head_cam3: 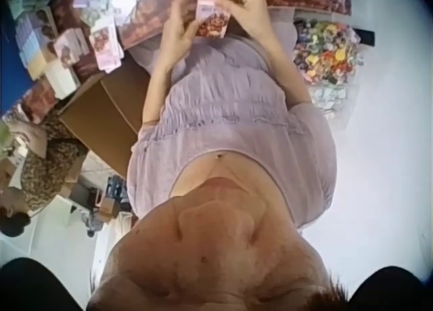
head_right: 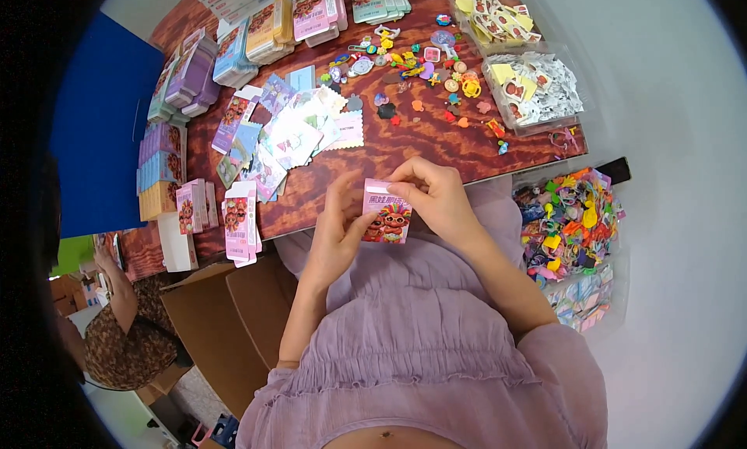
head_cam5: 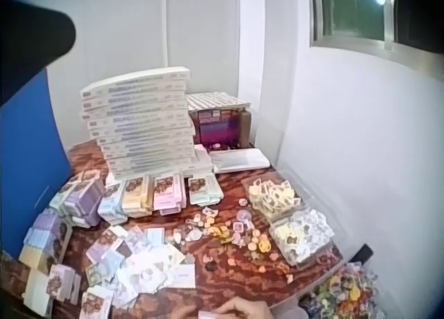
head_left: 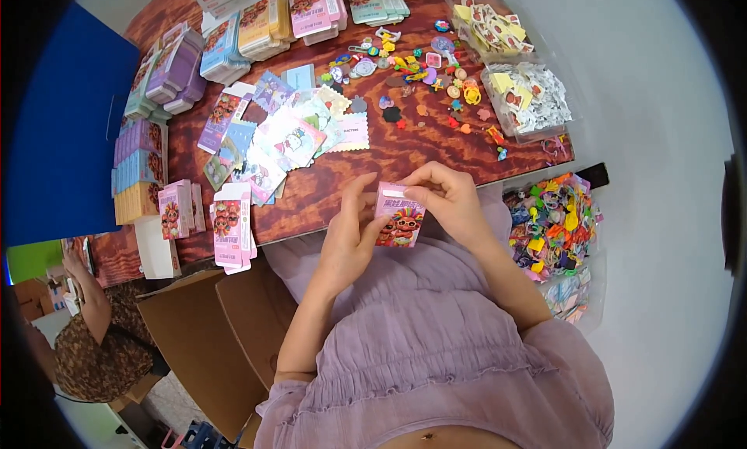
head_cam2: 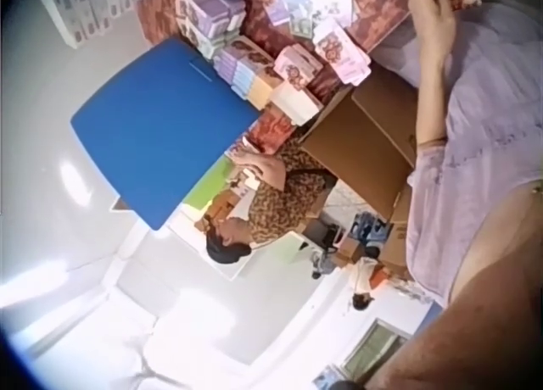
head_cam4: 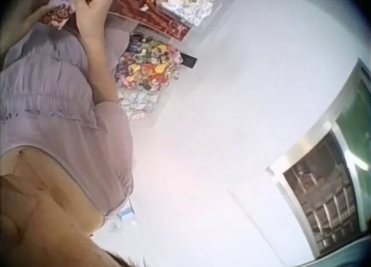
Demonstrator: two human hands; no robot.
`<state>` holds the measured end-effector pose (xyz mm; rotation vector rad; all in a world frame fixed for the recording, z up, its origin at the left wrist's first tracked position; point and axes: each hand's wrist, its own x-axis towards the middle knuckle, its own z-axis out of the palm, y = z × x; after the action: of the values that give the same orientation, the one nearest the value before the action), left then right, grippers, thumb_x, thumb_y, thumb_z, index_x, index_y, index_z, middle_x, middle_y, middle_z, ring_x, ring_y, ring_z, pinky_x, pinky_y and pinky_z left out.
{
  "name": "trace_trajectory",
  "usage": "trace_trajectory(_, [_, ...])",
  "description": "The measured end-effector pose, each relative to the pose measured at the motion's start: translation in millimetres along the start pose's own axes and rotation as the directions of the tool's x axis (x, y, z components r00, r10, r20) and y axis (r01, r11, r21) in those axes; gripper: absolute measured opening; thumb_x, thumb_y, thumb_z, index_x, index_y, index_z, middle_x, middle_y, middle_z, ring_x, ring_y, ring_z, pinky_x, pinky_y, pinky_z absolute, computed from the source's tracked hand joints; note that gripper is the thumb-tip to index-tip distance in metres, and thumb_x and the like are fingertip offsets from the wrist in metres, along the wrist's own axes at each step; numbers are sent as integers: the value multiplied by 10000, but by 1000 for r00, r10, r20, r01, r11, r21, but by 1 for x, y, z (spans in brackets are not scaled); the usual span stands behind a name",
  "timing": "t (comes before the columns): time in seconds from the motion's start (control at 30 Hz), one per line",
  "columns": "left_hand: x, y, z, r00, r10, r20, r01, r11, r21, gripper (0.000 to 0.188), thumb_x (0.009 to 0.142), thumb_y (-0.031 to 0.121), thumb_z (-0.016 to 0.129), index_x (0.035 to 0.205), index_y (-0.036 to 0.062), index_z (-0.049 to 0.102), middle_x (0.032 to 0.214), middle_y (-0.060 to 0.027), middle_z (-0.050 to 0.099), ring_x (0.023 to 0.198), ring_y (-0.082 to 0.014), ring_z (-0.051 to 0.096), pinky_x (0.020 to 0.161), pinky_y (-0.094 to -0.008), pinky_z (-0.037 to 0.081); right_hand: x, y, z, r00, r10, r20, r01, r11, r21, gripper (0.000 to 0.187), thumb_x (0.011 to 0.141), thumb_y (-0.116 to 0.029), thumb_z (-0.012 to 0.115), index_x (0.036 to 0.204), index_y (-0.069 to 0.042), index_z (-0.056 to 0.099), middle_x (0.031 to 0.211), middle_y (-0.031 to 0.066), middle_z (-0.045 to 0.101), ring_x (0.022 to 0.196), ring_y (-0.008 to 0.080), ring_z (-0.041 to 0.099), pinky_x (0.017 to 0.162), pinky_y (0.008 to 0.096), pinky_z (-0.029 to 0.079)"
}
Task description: The recorder is sorting and arranging small colorful plastic items and small packages on a wooden-patterned table.
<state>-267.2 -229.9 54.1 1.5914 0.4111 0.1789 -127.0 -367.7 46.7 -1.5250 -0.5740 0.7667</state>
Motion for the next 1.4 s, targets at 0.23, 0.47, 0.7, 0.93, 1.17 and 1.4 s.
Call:
trace_trajectory(0.23, [2,12,-5,995,-49,87,49,999,5,555,948,-40,552,1440,57,316,1164,-187,625,1082,-274,655,889,-348,530,12,-9,-12,999,29,29,-28,999,-28,59,904,-21,657,904,36,644,803,-1,658,744,39,585,649,215,473])
trace_trajectory(0.47, [-2,2,-7,991,-107,79,114,989,-91,607,937,-62,554,1464,68,284,1112,-162,622,1046,-242,656,865,-328,528,11,-20,-7,991,-72,114,106,937,-333,76,896,-31,653,874,41,644,786,15,641,729,48,590,639,229,466])
trace_trajectory(0.7, [-7,3,-7,995,-77,56,80,995,-59,638,930,-84,544,1479,74,260,1118,-159,601,1000,-221,650,853,-322,523,-1,-21,-13,947,-226,230,304,863,-403,127,851,10,664,973,37,687,934,102,693,852,207,669,730,306,516])
trace_trajectory(0.93, [-5,-11,-15,989,73,125,-91,985,145,419,921,-78,547,1322,29,496,1186,-111,585,1061,-185,627,843,-307,535,-9,-16,-8,965,-92,245,142,970,-197,131,889,28,621,1013,35,662,974,75,678,899,151,654,767,287,526])
trace_trajectory(1.17, [-21,19,0,980,200,-19,-136,729,671,884,786,239,769,1480,-18,284,1350,-211,480,1214,-380,494,942,-433,461,-6,2,11,992,126,3,-124,972,201,233,932,-45,605,1156,9,570,997,89,665,846,134,667,708,248,561])
trace_trajectory(1.4, [-56,39,-83,836,295,-463,81,768,635,789,771,220,764,1417,-44,395,1187,-218,589,1117,-359,567,929,-442,450,-35,31,5,654,355,668,-436,898,-50,264,949,-217,615,1111,-9,627,1043,130,665,941,229,662,831,332,540])
